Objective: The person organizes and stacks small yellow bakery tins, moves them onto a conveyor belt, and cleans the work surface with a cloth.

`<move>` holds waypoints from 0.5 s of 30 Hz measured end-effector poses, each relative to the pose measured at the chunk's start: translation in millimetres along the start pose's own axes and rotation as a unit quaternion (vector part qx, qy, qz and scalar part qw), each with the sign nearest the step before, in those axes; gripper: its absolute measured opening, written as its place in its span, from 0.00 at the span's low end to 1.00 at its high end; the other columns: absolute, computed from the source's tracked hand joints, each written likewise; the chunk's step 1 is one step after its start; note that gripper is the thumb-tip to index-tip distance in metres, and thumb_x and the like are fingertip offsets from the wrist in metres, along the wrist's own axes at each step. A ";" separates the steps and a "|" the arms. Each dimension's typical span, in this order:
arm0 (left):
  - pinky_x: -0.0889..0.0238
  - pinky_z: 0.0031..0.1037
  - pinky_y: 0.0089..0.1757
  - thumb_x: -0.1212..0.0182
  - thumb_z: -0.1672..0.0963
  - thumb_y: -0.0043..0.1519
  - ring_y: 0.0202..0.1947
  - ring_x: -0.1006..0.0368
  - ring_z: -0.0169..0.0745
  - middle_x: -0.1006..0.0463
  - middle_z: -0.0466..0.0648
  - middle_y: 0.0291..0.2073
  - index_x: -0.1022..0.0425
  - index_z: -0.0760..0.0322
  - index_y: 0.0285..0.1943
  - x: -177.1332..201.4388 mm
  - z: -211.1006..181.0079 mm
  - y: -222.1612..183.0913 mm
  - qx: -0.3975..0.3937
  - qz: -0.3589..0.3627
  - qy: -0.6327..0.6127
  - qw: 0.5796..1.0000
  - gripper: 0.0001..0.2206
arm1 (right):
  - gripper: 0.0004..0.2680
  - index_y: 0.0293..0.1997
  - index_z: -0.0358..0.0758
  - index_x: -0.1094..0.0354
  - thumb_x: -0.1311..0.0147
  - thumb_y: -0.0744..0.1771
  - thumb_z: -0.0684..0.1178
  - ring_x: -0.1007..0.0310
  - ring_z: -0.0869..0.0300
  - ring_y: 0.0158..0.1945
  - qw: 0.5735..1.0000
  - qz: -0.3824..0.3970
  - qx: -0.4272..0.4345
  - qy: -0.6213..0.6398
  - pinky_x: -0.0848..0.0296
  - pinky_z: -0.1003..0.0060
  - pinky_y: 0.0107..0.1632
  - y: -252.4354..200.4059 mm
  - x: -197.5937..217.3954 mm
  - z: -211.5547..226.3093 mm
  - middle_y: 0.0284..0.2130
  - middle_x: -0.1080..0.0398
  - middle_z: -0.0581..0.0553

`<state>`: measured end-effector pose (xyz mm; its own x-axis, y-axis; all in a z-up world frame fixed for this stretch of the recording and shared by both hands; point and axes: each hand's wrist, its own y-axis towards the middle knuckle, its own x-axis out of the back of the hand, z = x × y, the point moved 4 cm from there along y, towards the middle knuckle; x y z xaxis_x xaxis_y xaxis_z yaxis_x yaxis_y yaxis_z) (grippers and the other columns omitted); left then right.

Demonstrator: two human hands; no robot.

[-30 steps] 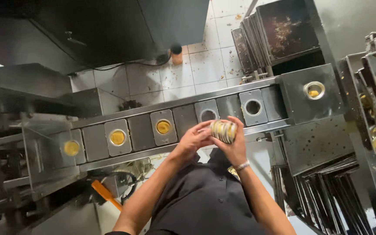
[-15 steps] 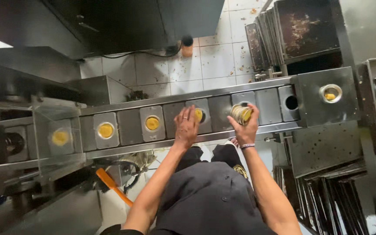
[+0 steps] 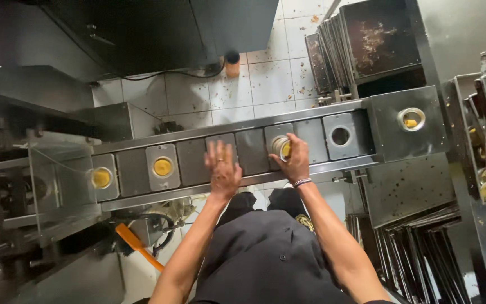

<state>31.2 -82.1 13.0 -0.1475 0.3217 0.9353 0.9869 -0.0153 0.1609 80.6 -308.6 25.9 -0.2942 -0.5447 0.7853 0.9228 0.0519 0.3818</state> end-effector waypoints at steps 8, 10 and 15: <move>0.58 0.55 0.68 0.39 0.56 0.52 0.75 0.48 0.46 0.43 0.41 0.76 0.48 0.50 0.80 -13.7 -52.3 20.7 -0.214 0.094 -0.054 0.971 0.41 | 0.33 0.66 0.43 0.41 0.26 0.55 0.48 0.31 0.47 0.57 0.994 0.041 0.013 0.097 0.31 0.55 0.61 -0.1 -4.4 31.6 0.52 0.34 0.41; 0.60 0.56 0.67 0.59 0.57 0.67 0.76 0.50 0.47 0.39 0.42 0.74 0.50 0.51 0.80 -11.0 -40.0 16.1 -0.185 0.127 -0.056 0.973 0.28 | 0.30 0.65 0.43 0.40 0.28 0.57 0.50 0.31 0.48 0.59 0.988 0.068 0.010 0.140 0.32 0.58 0.63 -0.5 -10.4 39.1 0.53 0.35 0.43; 0.61 0.56 0.67 0.54 0.55 0.60 0.76 0.52 0.47 0.42 0.40 0.75 0.46 0.50 0.79 -5.5 -17.4 3.8 -0.205 0.095 -0.006 0.974 0.32 | 0.31 0.67 0.41 0.41 0.28 0.58 0.50 0.32 0.47 0.60 0.984 0.055 0.002 0.170 0.32 0.57 0.64 -11.7 -14.7 45.5 0.54 0.35 0.41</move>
<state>34.6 -100.4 13.9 0.0385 0.2866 0.9573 0.8866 -0.4516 0.0996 62.8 -263.1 32.1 -0.0928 -0.7839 0.6139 0.9434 0.1280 0.3061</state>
